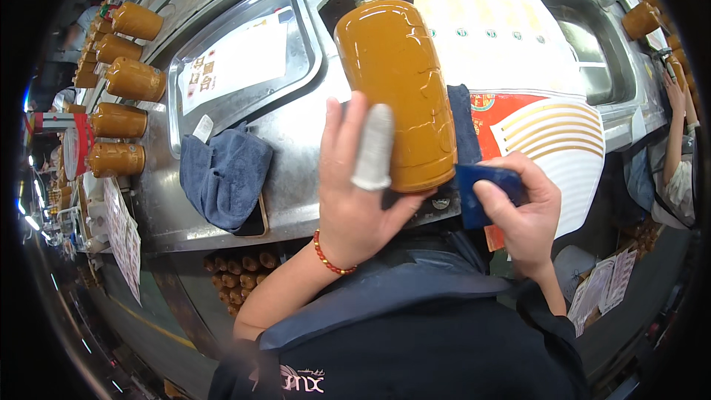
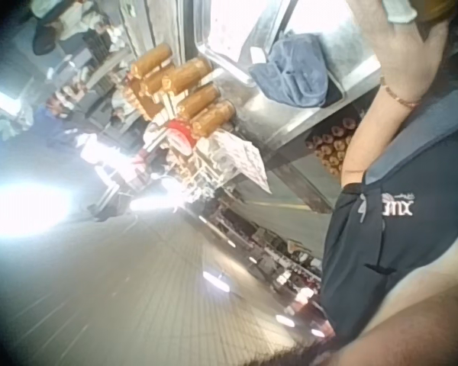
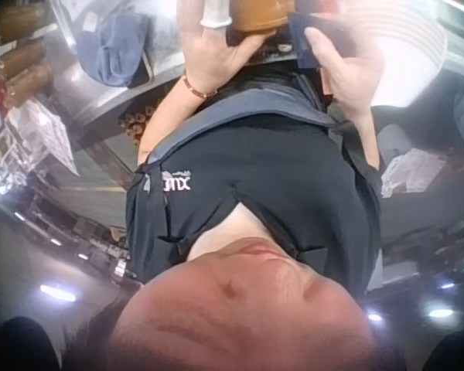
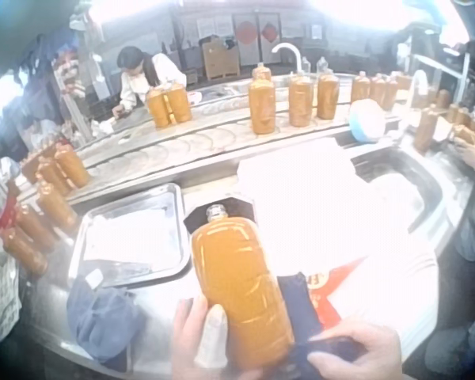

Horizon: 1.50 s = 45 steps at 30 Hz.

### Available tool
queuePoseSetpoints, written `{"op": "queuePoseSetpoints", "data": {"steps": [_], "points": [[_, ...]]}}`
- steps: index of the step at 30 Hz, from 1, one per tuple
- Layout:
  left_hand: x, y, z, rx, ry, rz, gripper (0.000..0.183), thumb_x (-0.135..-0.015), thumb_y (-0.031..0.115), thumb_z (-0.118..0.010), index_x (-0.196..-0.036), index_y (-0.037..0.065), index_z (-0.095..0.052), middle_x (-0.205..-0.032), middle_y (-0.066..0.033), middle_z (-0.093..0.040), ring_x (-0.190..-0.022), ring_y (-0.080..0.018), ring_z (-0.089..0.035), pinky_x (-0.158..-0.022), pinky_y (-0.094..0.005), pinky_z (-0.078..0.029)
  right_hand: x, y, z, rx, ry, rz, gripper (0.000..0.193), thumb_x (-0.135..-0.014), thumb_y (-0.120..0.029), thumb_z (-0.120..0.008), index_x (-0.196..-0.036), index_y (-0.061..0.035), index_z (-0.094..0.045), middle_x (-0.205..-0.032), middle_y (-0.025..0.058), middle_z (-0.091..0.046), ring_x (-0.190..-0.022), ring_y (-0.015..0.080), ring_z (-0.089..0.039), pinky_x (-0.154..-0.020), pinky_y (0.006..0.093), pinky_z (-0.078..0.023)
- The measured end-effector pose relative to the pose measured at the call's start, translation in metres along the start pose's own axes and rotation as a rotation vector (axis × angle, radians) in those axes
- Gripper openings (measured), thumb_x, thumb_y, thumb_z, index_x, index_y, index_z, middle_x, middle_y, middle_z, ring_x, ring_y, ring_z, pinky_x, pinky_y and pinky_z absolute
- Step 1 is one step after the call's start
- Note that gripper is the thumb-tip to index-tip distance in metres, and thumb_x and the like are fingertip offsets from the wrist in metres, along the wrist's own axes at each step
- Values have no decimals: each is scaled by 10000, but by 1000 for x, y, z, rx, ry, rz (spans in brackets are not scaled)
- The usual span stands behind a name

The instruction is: The person applies adhesive labels to amber-colored bottles on a production line. They peel labels from a sheet, position them on the bottle surface, and smooth them with a blue squeegee tool. The person handles multiple bottles sequentially, placing finished bottles onto a conveyor belt.

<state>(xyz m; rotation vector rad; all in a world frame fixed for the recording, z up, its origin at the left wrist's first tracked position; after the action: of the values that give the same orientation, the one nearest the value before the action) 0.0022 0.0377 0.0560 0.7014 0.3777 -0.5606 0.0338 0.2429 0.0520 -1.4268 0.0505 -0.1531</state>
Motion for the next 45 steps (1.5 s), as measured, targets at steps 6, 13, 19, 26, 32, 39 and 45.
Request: {"op": "queuePoseSetpoints", "data": {"steps": [6,13,19,26,32,39,45], "points": [[-10,-4,-11,44,10,-47,1008,-803,192,-864,-1596,-30,-284,-1648,-262,-241,-1517,-443,-296,-1208,-462,-323,-8,14,-2,-27,-14,-103,163,-889,-38,-759,-1039,13,-725,-889,26,-690,-776,67,-620,-696,227,-509],[4,-10,-6,73,2,70,1067,-781,261,-895,-1598,-34,-274,-1658,-262,-220,-1527,-432,-277,-1233,-471,-254,-1,-7,0,88,-10,74,180,-845,-8,-769,-1020,16,-733,-857,43,-672,-761,103,-617,-700,243,-493],[-11,-1,-12,-15,6,-88,1040,-791,257,-887,-1600,-19,-294,-1657,-264,-220,-1521,-444,-290,-1213,-467,-308,-6,3,-5,42,-27,-54,164,-854,-11,-764,-1012,16,-730,-878,48,-690,-780,102,-635,-701,242,-509],[1,-7,-3,10,28,66,1104,-775,289,-898,-1612,-19,-247,-1640,-312,-205,-1512,-487,-273,-1205,-490,-317,-1,3,3,16,8,-48,154,-868,-10,-758,-1016,20,-729,-911,33,-695,-783,80,-633,-693,226,-513],[-10,-5,-13,121,34,-27,1010,-794,185,-867,-1590,-45,-290,-1634,-318,-223,-1530,-485,-231,-1218,-519,-291,-7,4,-8,-13,-34,-78,170,-866,-15,-760,-1029,20,-729,-884,34,-693,-790,80,-634,-705,224,-511],[8,-21,-13,156,-34,112,985,-819,258,-858,-1581,-38,-309,-1627,-315,-237,-1527,-498,-223,-1216,-540,-285,-1,10,5,-146,97,-190,164,-873,-7,-761,-1027,34,-720,-892,19,-688,-764,56,-622,-668,215,-510],[-11,2,-10,41,25,-49,961,-812,174,-863,-1580,-38,-326,-1632,-291,-246,-1511,-495,-273,-1194,-506,-347,-8,0,-9,5,-49,-41,169,-869,-11,-757,-1034,11,-729,-894,31,-693,-788,75,-623,-698,226,-507]]}}
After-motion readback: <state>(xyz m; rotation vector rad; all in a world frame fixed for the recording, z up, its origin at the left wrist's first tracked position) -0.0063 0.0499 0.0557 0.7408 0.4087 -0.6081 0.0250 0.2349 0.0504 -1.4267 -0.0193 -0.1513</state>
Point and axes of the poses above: each hand's wrist, its own x-axis away from the middle knuckle, its own z-axis out of the back of the hand, y = z × x, the point moved 6 cm from there along -x, towards the middle knuckle
